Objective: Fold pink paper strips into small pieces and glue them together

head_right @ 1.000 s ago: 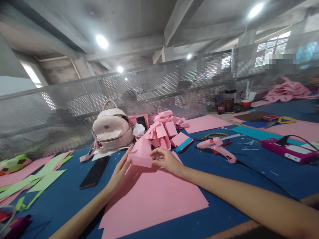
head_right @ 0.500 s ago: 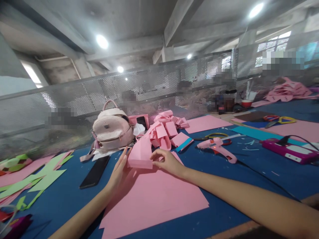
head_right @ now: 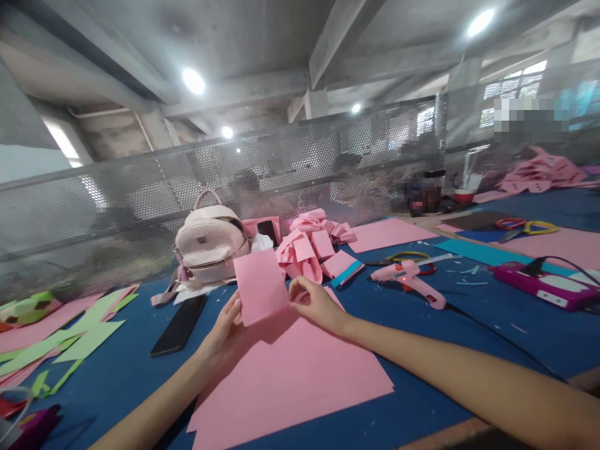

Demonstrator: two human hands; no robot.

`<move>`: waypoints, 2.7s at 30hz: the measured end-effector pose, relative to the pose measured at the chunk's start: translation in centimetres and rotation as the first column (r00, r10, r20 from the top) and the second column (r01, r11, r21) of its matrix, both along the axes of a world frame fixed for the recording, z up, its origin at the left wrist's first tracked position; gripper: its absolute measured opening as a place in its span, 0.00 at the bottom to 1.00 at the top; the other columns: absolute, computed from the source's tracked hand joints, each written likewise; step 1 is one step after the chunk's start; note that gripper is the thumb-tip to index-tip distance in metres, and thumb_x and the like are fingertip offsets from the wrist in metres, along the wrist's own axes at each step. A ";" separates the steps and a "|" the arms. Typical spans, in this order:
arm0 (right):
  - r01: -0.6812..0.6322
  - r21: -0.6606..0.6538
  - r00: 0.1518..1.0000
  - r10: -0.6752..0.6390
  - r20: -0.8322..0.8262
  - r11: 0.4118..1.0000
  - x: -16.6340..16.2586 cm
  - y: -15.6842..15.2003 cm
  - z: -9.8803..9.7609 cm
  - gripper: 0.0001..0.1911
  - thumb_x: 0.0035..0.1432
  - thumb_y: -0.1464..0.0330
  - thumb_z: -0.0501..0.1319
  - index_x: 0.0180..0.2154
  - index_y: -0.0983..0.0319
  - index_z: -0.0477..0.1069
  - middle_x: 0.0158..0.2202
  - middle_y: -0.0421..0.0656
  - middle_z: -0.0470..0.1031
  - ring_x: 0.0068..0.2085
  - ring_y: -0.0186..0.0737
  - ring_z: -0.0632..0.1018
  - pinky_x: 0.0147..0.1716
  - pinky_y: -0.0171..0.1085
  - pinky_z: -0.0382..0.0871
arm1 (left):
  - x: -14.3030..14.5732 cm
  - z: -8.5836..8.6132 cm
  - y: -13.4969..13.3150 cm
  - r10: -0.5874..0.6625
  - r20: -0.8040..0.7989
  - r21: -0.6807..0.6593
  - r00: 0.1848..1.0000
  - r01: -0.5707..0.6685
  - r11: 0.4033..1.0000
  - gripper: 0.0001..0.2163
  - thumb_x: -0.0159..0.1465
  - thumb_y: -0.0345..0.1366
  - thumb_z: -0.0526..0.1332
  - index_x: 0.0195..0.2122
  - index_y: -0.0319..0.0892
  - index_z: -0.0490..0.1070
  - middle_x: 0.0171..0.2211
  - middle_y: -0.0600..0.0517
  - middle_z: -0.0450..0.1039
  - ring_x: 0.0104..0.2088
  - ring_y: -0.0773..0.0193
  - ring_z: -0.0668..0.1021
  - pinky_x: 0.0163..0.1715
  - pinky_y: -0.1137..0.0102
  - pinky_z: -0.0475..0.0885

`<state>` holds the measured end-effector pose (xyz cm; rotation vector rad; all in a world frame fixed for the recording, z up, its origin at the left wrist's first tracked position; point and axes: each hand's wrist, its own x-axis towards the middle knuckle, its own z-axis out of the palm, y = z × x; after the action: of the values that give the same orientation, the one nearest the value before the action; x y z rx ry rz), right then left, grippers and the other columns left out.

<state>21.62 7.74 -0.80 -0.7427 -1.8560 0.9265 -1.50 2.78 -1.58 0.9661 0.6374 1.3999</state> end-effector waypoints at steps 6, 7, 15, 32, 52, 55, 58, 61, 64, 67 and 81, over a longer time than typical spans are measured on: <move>-0.071 -0.045 0.995 0.068 -0.067 0.996 -0.2 0.1 -0.5 0.10 0.49 0.77 0.59 0.34 0.60 0.67 0.34 0.39 0.73 0.38 0.40 0.77 0.35 0.37 0.72 | 0.4 0.0 -0.6 -0.172 0.004 -0.021 0.985 0.172 0.985 0.43 0.54 0.43 0.75 0.68 0.46 0.55 0.50 0.44 0.79 0.50 0.52 0.80 0.54 0.59 0.72; -0.079 -0.050 0.995 0.075 -0.069 0.996 -0.2 0.1 -0.5 0.09 0.49 0.77 0.59 0.34 0.60 0.67 0.34 0.39 0.73 0.38 0.39 0.77 0.35 0.36 0.72 | 0.5 0.1 -0.8 -0.181 -0.004 -0.026 0.983 0.181 0.983 0.44 0.54 0.43 0.75 0.69 0.46 0.55 0.47 0.45 0.80 0.50 0.51 0.81 0.55 0.59 0.72; -0.111 -0.062 0.992 0.114 0.051 0.992 0.0 -0.6 0.2 0.11 0.50 0.75 0.60 0.38 0.60 0.70 0.41 0.42 0.76 0.41 0.41 0.78 0.37 0.37 0.73 | 1.1 0.3 -2.0 -0.179 -0.091 -0.075 0.980 0.172 0.982 0.51 0.50 0.43 0.76 0.71 0.55 0.48 0.57 0.43 0.72 0.54 0.46 0.78 0.56 0.55 0.70; -0.251 0.100 0.945 0.221 0.239 0.963 0.3 -1.6 0.8 0.18 0.55 0.66 0.66 0.49 0.59 0.74 0.49 0.46 0.75 0.48 0.48 0.76 0.50 0.44 0.71 | 1.4 -0.7 -1.8 0.243 -0.657 0.367 0.714 0.021 0.930 0.56 0.54 0.37 0.74 0.70 0.65 0.30 0.71 0.49 0.42 0.69 0.46 0.57 0.66 0.53 0.57; -0.163 0.591 0.920 -0.094 0.380 0.790 0.6 -2.3 1.2 0.27 0.68 0.64 0.58 0.66 0.52 0.58 0.66 0.48 0.63 0.66 0.49 0.62 0.64 0.49 0.57 | 1.6 0.8 -1.3 -0.235 0.323 -0.156 0.917 0.296 0.942 0.18 0.69 0.44 0.57 0.52 0.40 0.75 0.49 0.45 0.79 0.50 0.52 0.79 0.58 0.54 0.69; -0.367 0.651 0.848 -0.049 0.528 0.665 0.3 -2.7 1.3 0.35 0.68 0.70 0.54 0.71 0.53 0.43 0.71 0.45 0.55 0.71 0.46 0.54 0.69 0.47 0.46 | 2.2 0.8 -1.4 -0.263 0.385 -0.193 0.885 0.356 0.914 0.17 0.68 0.44 0.58 0.50 0.38 0.76 0.46 0.45 0.80 0.45 0.58 0.81 0.54 0.61 0.72; -0.471 0.628 0.807 0.015 0.591 0.620 0.0 -2.8 1.1 0.41 0.66 0.69 0.57 0.72 0.55 0.37 0.72 0.45 0.50 0.72 0.45 0.51 0.70 0.46 0.42 | 2.9 0.6 -1.7 -0.260 0.411 -0.169 0.874 0.353 0.920 0.14 0.68 0.41 0.59 0.47 0.36 0.77 0.45 0.46 0.81 0.45 0.61 0.81 0.53 0.66 0.72; -0.483 0.590 0.797 0.047 0.602 0.647 -0.2 -2.6 0.8 0.42 0.65 0.68 0.58 0.72 0.54 0.37 0.72 0.44 0.50 0.71 0.45 0.52 0.70 0.47 0.41 | 3.4 0.4 -1.8 -0.246 0.392 -0.138 0.886 0.321 0.937 0.11 0.69 0.38 0.59 0.44 0.39 0.78 0.46 0.47 0.81 0.47 0.62 0.80 0.51 0.67 0.74; -0.483 0.549 0.780 0.050 0.624 0.682 -0.2 -2.6 0.8 0.41 0.66 0.67 0.57 0.72 0.55 0.37 0.72 0.44 0.48 0.72 0.44 0.51 0.70 0.47 0.40 | 3.4 0.3 -1.8 -0.251 0.355 -0.126 0.900 0.313 0.942 0.12 0.69 0.40 0.59 0.44 0.38 0.78 0.45 0.46 0.80 0.47 0.62 0.80 0.49 0.69 0.75; -0.481 0.514 0.773 0.067 0.631 0.710 -0.1 -2.7 1.2 0.38 0.67 0.68 0.56 0.72 0.55 0.40 0.72 0.44 0.48 0.72 0.43 0.51 0.70 0.47 0.42 | 3.2 0.1 -1.8 -0.262 0.288 -0.126 0.921 0.307 0.943 0.14 0.70 0.43 0.59 0.45 0.38 0.78 0.47 0.46 0.80 0.50 0.61 0.79 0.50 0.70 0.74; 0.056 0.227 0.990 -0.084 0.115 0.972 0.4 -1.1 -0.3 0.35 0.70 0.56 0.53 0.71 0.48 0.39 0.74 0.41 0.39 0.73 0.46 0.43 0.70 0.56 0.40 | 2.7 0.7 -2.1 -0.039 -0.004 -0.036 0.999 0.039 0.999 0.13 0.63 0.42 0.67 0.46 0.42 0.76 0.52 0.47 0.77 0.60 0.48 0.72 0.62 0.52 0.66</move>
<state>22.07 6.66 -1.15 -0.7352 -1.9899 0.6253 1.23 0.68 -0.86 0.9496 0.6420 1.3476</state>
